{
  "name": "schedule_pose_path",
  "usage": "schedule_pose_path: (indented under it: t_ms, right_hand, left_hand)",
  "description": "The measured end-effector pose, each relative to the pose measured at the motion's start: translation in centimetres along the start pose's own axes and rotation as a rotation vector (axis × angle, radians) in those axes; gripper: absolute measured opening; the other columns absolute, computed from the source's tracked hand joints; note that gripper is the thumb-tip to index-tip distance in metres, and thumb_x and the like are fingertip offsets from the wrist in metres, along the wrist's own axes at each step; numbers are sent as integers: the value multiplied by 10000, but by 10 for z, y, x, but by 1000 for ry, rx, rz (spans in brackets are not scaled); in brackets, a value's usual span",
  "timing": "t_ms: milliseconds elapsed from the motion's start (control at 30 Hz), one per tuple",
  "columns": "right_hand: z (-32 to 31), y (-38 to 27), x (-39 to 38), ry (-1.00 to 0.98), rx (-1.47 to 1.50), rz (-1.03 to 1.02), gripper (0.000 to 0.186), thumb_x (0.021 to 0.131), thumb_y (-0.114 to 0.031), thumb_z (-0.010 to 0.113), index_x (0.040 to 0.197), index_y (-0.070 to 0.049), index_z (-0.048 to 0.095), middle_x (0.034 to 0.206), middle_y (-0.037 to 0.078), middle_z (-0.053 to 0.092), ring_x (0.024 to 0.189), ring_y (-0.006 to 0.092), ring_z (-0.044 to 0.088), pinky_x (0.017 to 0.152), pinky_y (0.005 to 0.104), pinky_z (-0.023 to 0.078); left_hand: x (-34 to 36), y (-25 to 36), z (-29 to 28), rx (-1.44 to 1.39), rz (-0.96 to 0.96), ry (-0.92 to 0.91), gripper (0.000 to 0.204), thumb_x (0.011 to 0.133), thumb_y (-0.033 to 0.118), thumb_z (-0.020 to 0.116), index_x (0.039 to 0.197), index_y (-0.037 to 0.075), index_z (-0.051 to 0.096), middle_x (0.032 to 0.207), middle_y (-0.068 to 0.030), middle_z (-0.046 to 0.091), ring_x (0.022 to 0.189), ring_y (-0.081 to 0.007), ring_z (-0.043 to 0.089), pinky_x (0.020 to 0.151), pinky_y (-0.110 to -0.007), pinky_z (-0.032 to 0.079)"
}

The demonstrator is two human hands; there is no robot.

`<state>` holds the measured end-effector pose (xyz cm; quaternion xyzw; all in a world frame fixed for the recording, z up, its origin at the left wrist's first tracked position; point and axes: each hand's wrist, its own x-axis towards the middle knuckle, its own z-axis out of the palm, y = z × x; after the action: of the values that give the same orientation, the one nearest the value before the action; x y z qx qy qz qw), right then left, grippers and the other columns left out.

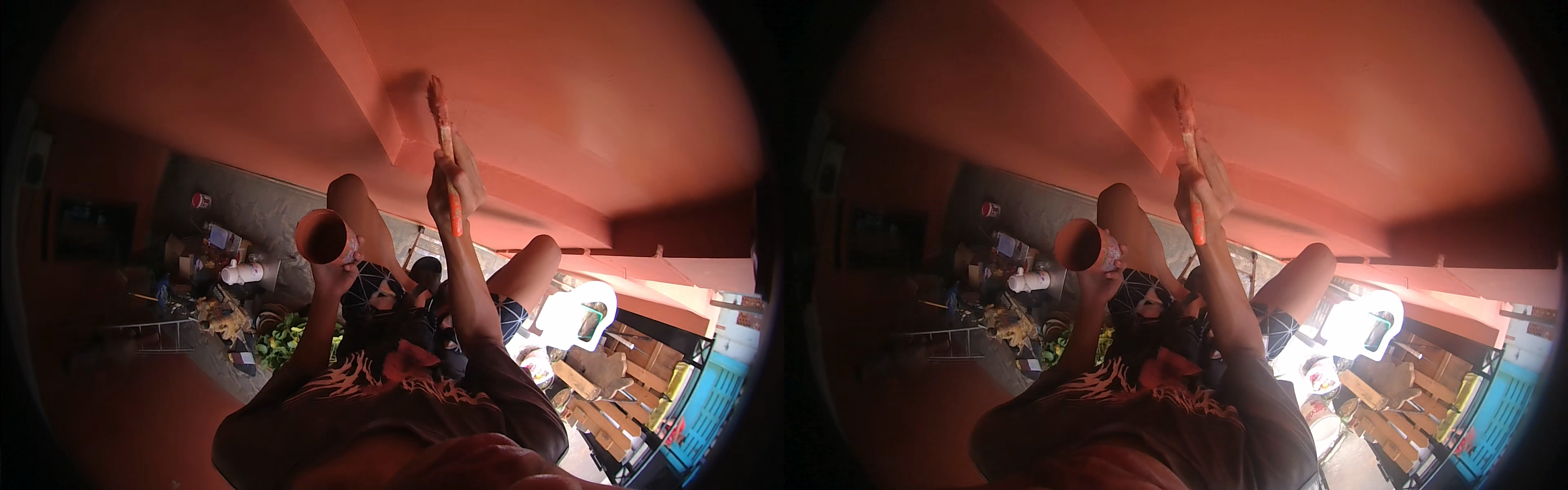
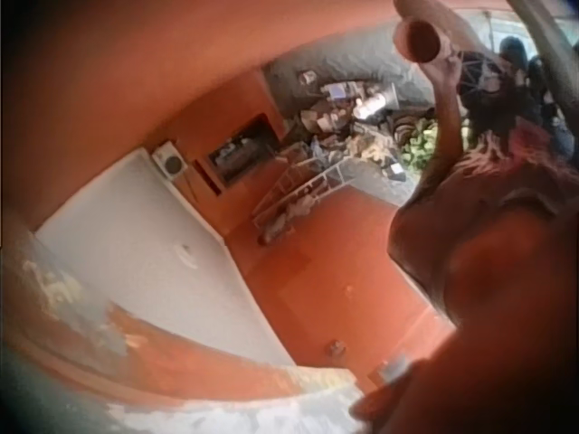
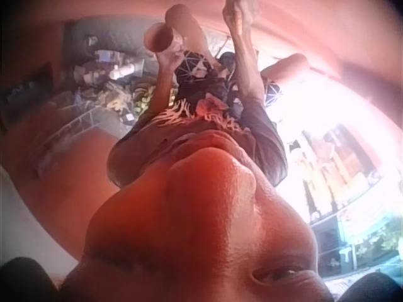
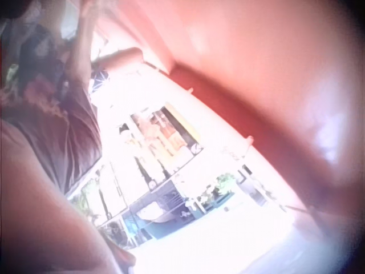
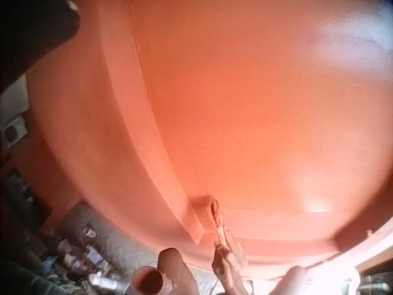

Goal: The person paints a ceiling with reddish-brown paint using a brush and a small container. They repeatedly dip the brush into the container and apply paint to the ceiling surface while standing on a ladder.

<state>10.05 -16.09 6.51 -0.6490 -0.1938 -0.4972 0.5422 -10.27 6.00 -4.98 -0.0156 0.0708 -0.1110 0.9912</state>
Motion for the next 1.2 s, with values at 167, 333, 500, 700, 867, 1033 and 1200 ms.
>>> schedule_pose_path:
  t_ms: [167,333,500,700,867,1033,1200]
  right_hand:
    - [26,30,8,-227,92,-40,219,727,92,738,900,-13,654,1210,257,675,1068,392,697,832,403,606]
    - [-6,33,3,127,-54,19,150,871,33,736,824,6,596,1123,301,689,953,409,724,753,405,623]
    - [13,14,1,-182,51,-92,179,792,45,771,836,-9,606,1162,286,684,1002,427,708,803,431,612]
    - [13,45,5,-239,87,-94,188,764,62,768,842,-7,612,1143,273,692,978,413,712,782,411,607]
    - [-83,55,25,40,-152,-21,155,815,89,732,897,-2,637,1128,269,703,923,392,727,755,388,613]
    - [-170,77,11,357,-535,112,50,949,77,640,997,67,647,1079,273,711,978,315,721,814,395,590]
    - [-146,69,29,573,-249,16,44,961,70,626,1002,70,640,1132,280,694,1081,341,698,886,407,573]
  left_hand:
    - [6,-3,12,30,-37,-30,643,974,548,555,1520,229,439,1395,-227,438,1091,-363,591,764,-347,574]
    - [7,4,10,25,-39,-45,649,967,550,564,1518,231,439,1401,-209,430,1098,-359,582,773,-350,567]
    - [12,-3,18,27,-61,-10,628,959,533,582,1500,235,464,1396,-210,429,1090,-346,566,765,-343,568]
    - [9,-2,23,83,-64,1,617,957,500,596,1500,237,466,1364,-216,451,1049,-340,580,729,-313,578]
    - [17,0,28,116,-79,64,592,972,445,589,1510,240,453,1363,-220,455,1042,-342,589,731,-322,586]
    - [25,-8,28,89,-123,56,576,995,475,550,1503,228,438,1384,-222,431,1042,-373,593,730,-358,597]
    - [31,-15,41,88,-161,37,566,996,474,547,1494,223,449,1381,-218,431,1034,-372,591,725,-357,599]
